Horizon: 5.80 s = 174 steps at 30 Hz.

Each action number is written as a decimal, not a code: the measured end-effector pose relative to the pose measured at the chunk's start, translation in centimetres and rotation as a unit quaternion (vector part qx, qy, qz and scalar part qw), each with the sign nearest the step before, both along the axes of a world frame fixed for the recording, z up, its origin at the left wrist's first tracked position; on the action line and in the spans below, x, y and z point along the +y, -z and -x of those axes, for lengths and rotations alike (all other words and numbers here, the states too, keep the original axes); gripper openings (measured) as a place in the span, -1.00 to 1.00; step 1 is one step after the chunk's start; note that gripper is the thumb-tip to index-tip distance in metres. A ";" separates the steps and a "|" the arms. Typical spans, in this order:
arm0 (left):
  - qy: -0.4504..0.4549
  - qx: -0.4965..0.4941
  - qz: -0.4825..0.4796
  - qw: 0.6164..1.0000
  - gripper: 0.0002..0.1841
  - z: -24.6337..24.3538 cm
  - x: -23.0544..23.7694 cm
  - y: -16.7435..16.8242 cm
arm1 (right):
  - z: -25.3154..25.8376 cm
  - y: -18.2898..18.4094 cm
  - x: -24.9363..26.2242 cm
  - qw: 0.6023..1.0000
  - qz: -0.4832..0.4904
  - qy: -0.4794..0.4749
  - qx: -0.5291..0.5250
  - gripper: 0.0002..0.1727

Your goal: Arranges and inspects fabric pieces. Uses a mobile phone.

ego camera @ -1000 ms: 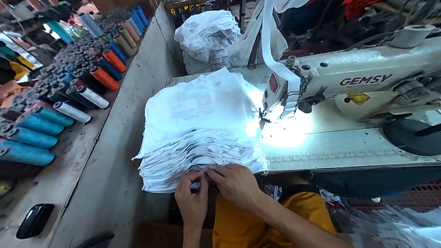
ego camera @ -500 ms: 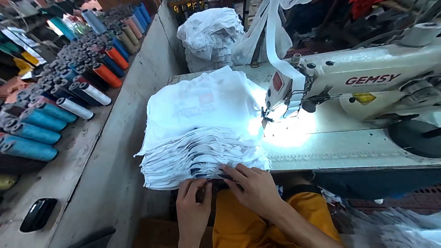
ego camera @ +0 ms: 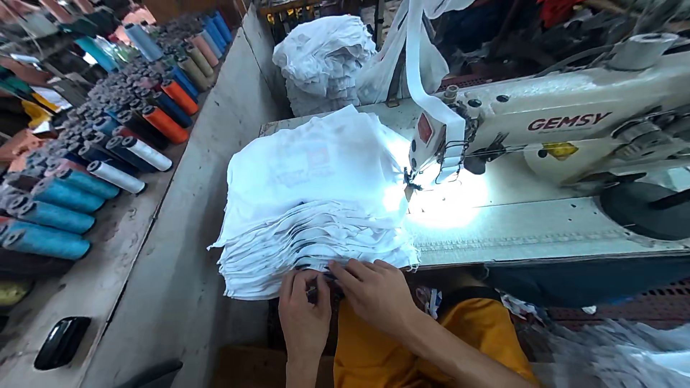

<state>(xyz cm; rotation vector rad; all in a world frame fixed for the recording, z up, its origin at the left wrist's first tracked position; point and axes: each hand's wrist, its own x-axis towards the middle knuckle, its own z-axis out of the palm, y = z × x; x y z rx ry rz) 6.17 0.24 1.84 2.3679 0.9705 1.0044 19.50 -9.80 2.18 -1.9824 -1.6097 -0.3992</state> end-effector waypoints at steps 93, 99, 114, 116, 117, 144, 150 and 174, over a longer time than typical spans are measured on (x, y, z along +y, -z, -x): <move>-0.032 0.033 -0.002 0.999 -0.74 -2.5 0.4 1.7 | -5.4 2.1 -0.4 0.997 0.032 -0.043 0.049 -0.58; 0.008 -0.015 -0.007 1.000 -0.81 -1.0 0.6 1.9 | -4.3 1.3 -1.7 0.993 0.051 -0.044 0.093 -0.48; -0.037 -0.062 0.021 0.997 -0.85 -0.5 -2.1 3.1 | -2.5 1.8 0.5 0.987 0.010 -0.121 -0.105 -0.66; -0.025 -0.074 0.057 0.995 -0.84 -0.2 -2.7 3.5 | -3.0 1.7 0.5 0.985 0.009 -0.139 -0.103 -0.68; -0.015 -0.081 0.081 0.993 -0.83 -0.1 -3.1 3.8 | -3.1 1.6 0.6 0.985 0.009 -0.140 -0.097 -0.70; -0.015 -0.190 0.178 0.965 -0.87 1.2 -3.1 3.9 | -4.4 -0.8 2.1 0.998 -0.030 -0.046 0.039 -0.80; 0.003 -0.103 0.031 0.994 -0.89 -0.5 -0.7 2.1 | -5.5 1.7 4.1 0.996 -0.085 -0.028 0.018 -0.89; 0.041 0.002 0.046 0.998 -0.82 -0.8 -1.3 2.2 | -2.0 2.3 -2.8 0.999 0.026 -0.016 0.027 -0.64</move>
